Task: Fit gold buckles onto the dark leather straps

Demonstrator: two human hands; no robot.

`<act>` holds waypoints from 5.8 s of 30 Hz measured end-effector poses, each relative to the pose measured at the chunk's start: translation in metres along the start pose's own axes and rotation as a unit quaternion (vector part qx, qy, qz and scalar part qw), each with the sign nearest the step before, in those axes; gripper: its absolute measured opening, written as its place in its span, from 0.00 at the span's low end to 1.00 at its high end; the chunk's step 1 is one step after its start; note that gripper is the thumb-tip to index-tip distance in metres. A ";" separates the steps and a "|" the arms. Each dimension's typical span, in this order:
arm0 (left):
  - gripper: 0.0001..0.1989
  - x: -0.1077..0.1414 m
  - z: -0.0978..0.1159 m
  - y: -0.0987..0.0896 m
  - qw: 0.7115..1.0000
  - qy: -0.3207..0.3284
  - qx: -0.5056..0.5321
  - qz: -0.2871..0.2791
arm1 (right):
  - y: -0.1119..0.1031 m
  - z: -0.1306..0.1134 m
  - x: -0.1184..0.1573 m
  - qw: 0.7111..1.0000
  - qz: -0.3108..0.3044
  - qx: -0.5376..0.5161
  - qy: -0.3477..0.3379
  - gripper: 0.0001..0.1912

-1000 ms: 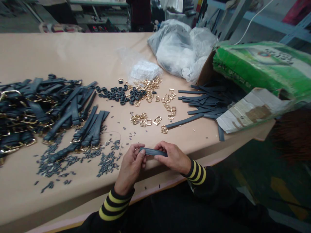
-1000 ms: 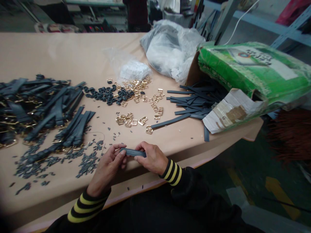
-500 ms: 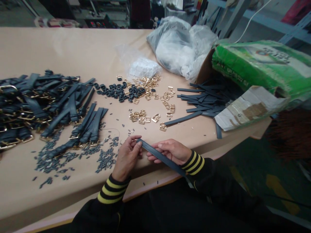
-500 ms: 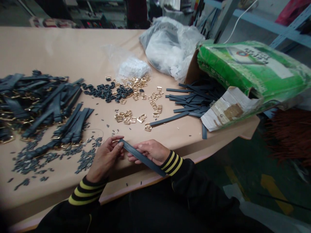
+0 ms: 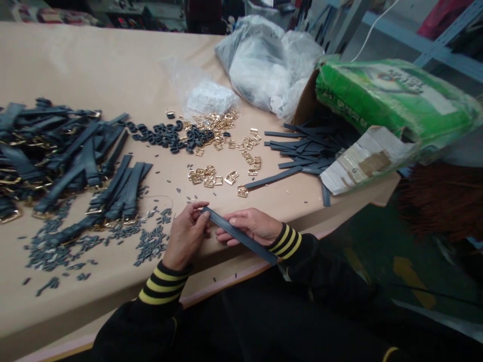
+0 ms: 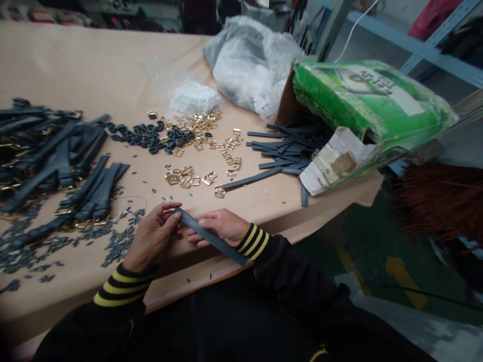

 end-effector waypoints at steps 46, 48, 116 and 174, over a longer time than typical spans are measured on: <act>0.07 -0.073 0.065 -0.037 0.937 0.170 -0.306 -0.021 | -0.034 -0.009 -0.017 0.994 0.018 -0.059 -0.089 0.13; 0.09 -0.107 0.077 -0.056 0.895 0.207 -0.385 0.089 | -0.032 -0.009 -0.017 0.995 -0.013 -0.057 -0.079 0.14; 0.11 0.027 -0.015 0.032 0.960 0.016 0.234 0.154 | 0.002 -0.020 0.016 0.807 0.322 0.460 -0.182 0.11; 0.14 -0.016 0.049 0.023 0.993 -0.005 -0.090 -0.082 | -0.022 -0.035 -0.007 0.958 0.157 0.148 -0.190 0.13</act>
Point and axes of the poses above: each hand's wrist, its own x-axis away from the middle knuckle, its own y-axis out of the palm, z = x × y, the point moved 7 cm from there along -x, towards the middle knuckle, and after that the axes turned 15 degrees about x, right-handed, at the moved point
